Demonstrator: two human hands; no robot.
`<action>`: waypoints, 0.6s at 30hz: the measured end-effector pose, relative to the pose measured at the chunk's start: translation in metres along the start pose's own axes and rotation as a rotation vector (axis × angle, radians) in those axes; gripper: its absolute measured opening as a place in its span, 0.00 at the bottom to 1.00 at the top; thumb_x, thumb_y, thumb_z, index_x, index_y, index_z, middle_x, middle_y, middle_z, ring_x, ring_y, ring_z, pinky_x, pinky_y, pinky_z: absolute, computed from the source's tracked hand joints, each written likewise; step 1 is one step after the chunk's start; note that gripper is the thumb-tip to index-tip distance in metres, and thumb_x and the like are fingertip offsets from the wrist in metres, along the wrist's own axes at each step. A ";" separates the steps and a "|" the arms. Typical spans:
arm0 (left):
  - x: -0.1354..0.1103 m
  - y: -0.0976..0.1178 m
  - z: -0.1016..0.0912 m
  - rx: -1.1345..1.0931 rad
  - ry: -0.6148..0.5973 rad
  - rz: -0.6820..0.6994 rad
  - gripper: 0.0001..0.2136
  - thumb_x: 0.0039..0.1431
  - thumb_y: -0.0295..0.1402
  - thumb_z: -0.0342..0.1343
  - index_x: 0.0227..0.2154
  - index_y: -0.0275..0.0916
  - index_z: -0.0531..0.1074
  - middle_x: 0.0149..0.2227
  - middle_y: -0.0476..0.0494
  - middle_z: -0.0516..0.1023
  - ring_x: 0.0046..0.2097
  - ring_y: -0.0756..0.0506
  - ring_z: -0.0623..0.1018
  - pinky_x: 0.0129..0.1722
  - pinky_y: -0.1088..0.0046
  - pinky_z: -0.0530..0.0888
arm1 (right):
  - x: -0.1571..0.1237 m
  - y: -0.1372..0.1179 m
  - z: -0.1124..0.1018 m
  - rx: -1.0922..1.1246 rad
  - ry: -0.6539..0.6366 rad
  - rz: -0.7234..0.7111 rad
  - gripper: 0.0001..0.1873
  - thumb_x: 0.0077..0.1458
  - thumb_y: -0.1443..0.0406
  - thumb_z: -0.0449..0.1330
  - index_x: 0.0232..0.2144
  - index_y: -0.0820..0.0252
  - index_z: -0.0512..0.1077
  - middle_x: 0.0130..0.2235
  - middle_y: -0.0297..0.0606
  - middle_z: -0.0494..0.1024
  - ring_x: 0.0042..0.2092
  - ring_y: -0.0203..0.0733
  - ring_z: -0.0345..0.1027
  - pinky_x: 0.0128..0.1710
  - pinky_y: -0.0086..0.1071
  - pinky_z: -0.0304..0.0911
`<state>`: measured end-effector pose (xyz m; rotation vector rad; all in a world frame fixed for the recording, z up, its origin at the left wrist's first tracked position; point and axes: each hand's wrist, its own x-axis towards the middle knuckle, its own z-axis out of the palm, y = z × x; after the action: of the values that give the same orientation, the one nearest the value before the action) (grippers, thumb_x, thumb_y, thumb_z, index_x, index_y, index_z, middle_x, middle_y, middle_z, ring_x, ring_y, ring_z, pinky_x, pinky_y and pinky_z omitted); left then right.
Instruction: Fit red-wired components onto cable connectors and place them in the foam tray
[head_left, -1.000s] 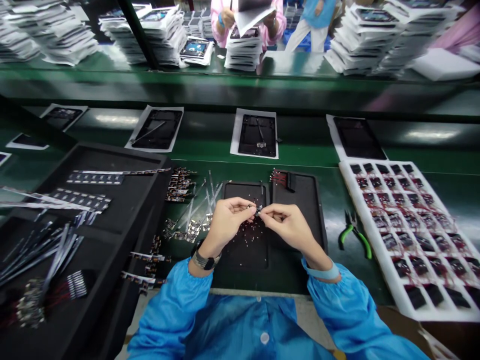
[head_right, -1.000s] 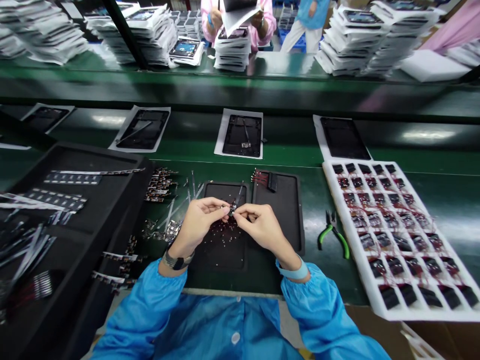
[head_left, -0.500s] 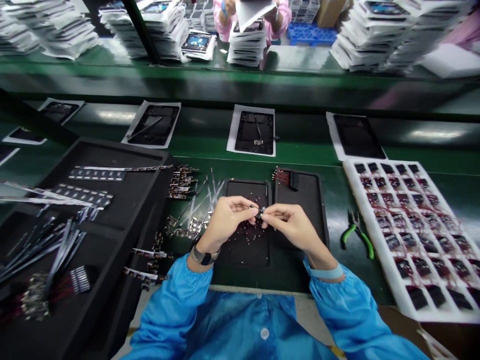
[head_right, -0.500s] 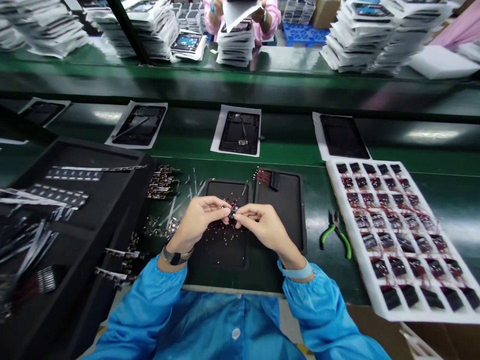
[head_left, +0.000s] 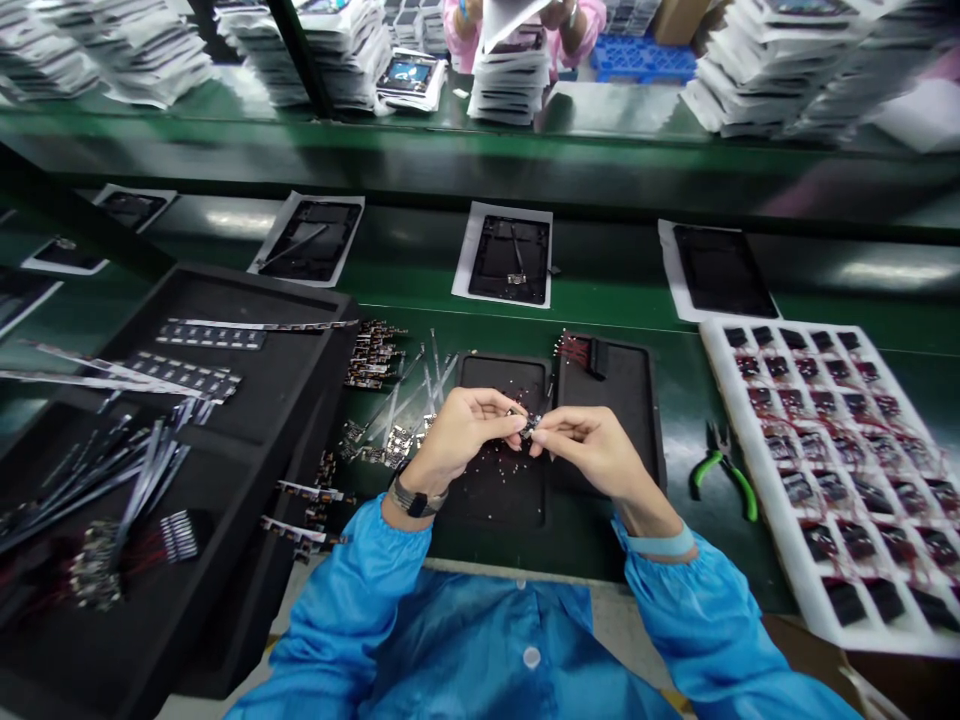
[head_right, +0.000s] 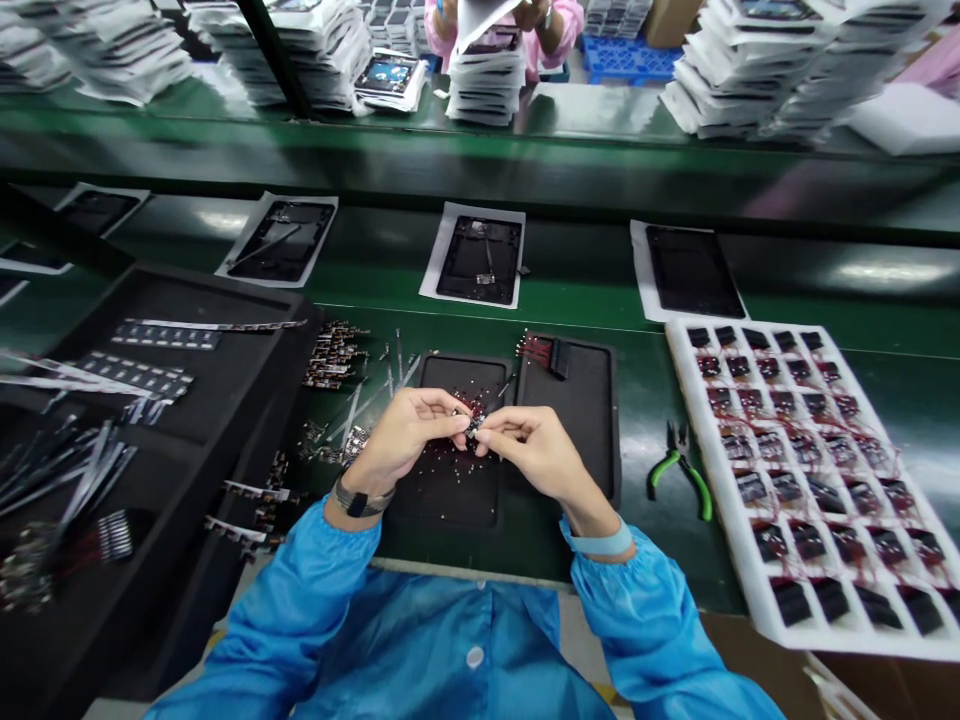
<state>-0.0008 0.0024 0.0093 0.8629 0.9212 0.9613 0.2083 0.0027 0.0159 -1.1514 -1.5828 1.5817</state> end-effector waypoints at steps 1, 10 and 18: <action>0.000 0.000 0.000 0.006 0.004 0.003 0.13 0.48 0.37 0.74 0.32 0.32 0.82 0.25 0.41 0.82 0.27 0.46 0.81 0.32 0.70 0.78 | 0.000 0.000 0.000 -0.002 0.002 0.000 0.16 0.58 0.54 0.70 0.33 0.63 0.82 0.29 0.43 0.84 0.30 0.42 0.77 0.29 0.32 0.69; -0.007 0.014 -0.008 -0.065 0.072 0.165 0.10 0.51 0.34 0.72 0.34 0.35 0.83 0.28 0.44 0.81 0.28 0.48 0.80 0.33 0.71 0.77 | 0.003 -0.003 -0.005 -0.145 0.092 -0.171 0.13 0.64 0.56 0.66 0.46 0.57 0.81 0.44 0.42 0.85 0.46 0.48 0.79 0.49 0.41 0.72; -0.004 0.029 -0.037 -0.305 0.395 0.455 0.11 0.50 0.37 0.72 0.34 0.40 0.81 0.32 0.47 0.78 0.31 0.51 0.76 0.31 0.74 0.73 | 0.018 0.001 0.007 -0.611 -0.050 -0.326 0.10 0.65 0.62 0.63 0.47 0.54 0.80 0.43 0.42 0.82 0.46 0.50 0.73 0.48 0.44 0.67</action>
<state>-0.0437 0.0147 0.0229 0.6391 0.8906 1.6642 0.1943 0.0159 0.0115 -1.0711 -2.2419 0.9438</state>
